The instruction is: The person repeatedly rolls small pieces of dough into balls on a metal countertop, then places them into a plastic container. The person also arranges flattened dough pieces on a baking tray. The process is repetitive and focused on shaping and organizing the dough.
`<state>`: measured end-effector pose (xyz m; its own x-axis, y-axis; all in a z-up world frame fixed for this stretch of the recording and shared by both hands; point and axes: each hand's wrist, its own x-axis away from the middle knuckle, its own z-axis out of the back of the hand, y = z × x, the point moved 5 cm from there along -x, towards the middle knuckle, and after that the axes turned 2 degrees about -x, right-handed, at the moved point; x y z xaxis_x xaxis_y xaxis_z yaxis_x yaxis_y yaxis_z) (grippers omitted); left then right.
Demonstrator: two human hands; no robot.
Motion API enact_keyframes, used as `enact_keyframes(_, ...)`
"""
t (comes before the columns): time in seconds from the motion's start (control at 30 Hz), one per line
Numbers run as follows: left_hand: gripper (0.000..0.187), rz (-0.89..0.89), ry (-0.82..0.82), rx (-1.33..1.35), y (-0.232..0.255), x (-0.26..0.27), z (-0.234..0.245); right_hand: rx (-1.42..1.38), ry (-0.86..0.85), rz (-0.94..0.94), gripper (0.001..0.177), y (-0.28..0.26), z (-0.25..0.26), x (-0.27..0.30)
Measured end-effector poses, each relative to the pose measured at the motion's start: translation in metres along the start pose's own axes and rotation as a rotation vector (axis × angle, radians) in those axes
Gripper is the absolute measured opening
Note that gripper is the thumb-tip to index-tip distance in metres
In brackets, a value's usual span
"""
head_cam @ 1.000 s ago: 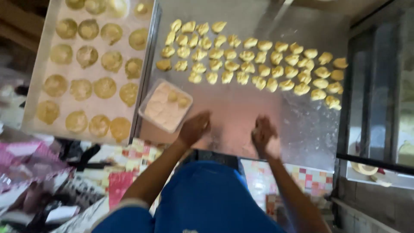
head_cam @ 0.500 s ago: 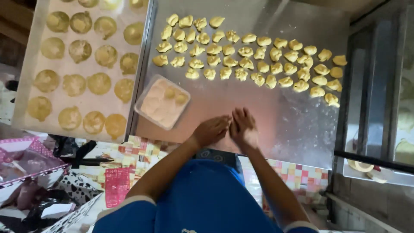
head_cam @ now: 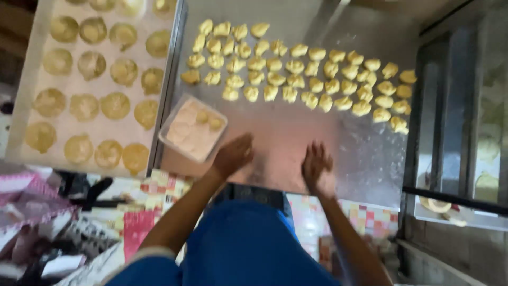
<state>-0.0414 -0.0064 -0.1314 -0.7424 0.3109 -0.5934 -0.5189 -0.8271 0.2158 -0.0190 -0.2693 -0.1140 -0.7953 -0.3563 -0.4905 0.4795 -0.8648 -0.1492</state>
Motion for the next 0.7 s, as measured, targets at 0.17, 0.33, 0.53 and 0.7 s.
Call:
enact_keyframes(0.17,0.024,-0.086,0.007,-0.01,0.048,-0.023,-0.034,-0.118,-0.035,-0.064,0.036,-0.037,-0.075,-0.012)
enact_keyframes(0.33,0.038,0.132,-0.153,0.117,-0.013,0.041,-0.036,-0.278,0.059,-0.25,0.037,-0.003,-0.024,0.03)
enact_keyframes(0.53,0.032,0.019,-0.089,0.136,0.008,0.014,-0.056,-0.503,-0.053,-0.176,0.049,-0.006,-0.115,0.025)
enact_keyframes(0.7,0.029,-0.057,-0.027,-0.205,-0.011,0.02,-0.02,0.539,-0.147,0.298,0.064,-0.01,-0.019,0.019)
